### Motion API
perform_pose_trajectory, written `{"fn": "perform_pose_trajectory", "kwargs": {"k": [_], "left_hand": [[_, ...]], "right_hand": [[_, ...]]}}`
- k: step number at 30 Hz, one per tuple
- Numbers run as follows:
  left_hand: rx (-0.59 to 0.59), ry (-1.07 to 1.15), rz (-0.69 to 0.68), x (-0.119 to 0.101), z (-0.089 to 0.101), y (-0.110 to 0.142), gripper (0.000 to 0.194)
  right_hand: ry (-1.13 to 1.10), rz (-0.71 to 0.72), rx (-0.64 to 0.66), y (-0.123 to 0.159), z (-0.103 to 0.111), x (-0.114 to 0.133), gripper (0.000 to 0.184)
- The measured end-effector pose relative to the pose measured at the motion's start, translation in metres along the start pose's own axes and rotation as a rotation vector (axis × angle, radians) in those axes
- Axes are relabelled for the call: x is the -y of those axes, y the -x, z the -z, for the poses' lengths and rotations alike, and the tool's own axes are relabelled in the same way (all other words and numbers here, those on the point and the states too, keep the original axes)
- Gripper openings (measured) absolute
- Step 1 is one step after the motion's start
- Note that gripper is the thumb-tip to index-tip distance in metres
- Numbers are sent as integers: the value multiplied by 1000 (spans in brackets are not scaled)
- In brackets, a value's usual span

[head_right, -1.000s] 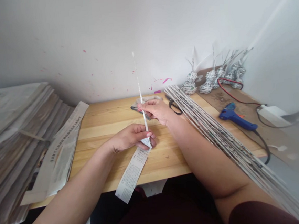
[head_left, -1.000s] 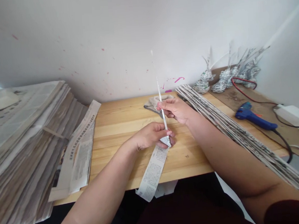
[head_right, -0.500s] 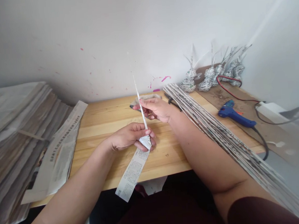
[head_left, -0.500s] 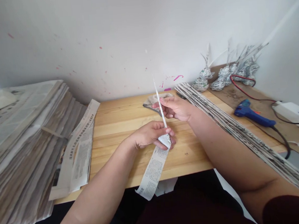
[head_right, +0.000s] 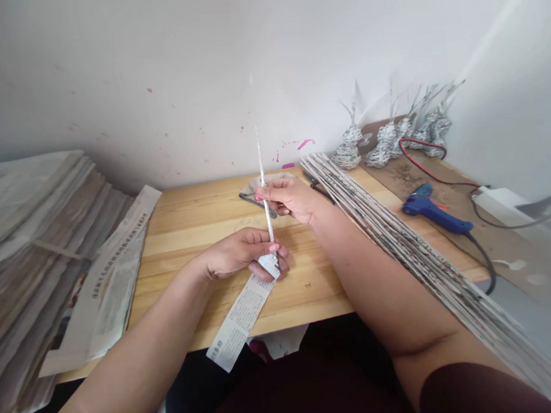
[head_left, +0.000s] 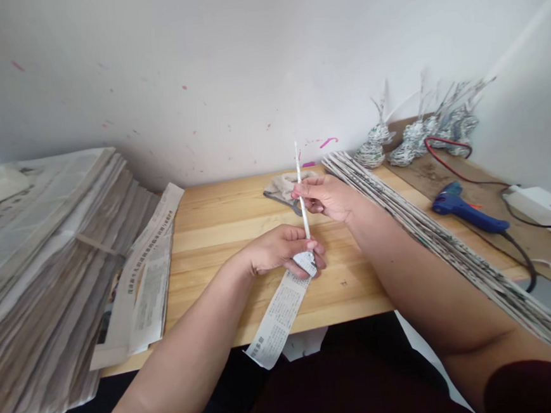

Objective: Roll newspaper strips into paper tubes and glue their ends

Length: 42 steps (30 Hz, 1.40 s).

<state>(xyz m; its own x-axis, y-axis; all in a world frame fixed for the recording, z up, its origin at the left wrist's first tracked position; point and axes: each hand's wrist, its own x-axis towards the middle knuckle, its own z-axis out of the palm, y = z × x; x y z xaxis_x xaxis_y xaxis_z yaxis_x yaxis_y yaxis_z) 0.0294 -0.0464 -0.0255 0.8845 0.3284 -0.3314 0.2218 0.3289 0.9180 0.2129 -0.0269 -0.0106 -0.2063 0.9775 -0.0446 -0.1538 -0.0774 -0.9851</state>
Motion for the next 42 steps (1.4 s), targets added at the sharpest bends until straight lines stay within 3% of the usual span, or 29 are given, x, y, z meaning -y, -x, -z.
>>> {"fn": "perform_pose_trajectory", "kwargs": {"k": [3,7,9,17,23,28,34,39,42], "left_hand": [[7,-9,-3,0,1,1,34],[13,-18,-20,-1,5,2,36],[29,-23,-22,-2,5,3,36],[48,-28,-33,-5,3,6,34],[55,-32,-29,-6,2,7,34],[69,-50,-28,-4,1,6,36],[76,-43,-35,-5,1,6,37],[73,-28,-19,-5,0,6,37],[64,-20,-27,-5,1,6,37]], "right_hand": [[35,35,0,2,0,2,32],[48,-19,240,9,4,7,33],[47,-15,287,10,6,8,30],[-7,1,172,4,2,1,31],[38,1,214,8,2,5,31],[-14,44,56,3,2,2,35],[-33,-36,173,6,2,5,33],[-40,31,45,3,2,3,35],[-75,23,106,5,3,4,34]]}}
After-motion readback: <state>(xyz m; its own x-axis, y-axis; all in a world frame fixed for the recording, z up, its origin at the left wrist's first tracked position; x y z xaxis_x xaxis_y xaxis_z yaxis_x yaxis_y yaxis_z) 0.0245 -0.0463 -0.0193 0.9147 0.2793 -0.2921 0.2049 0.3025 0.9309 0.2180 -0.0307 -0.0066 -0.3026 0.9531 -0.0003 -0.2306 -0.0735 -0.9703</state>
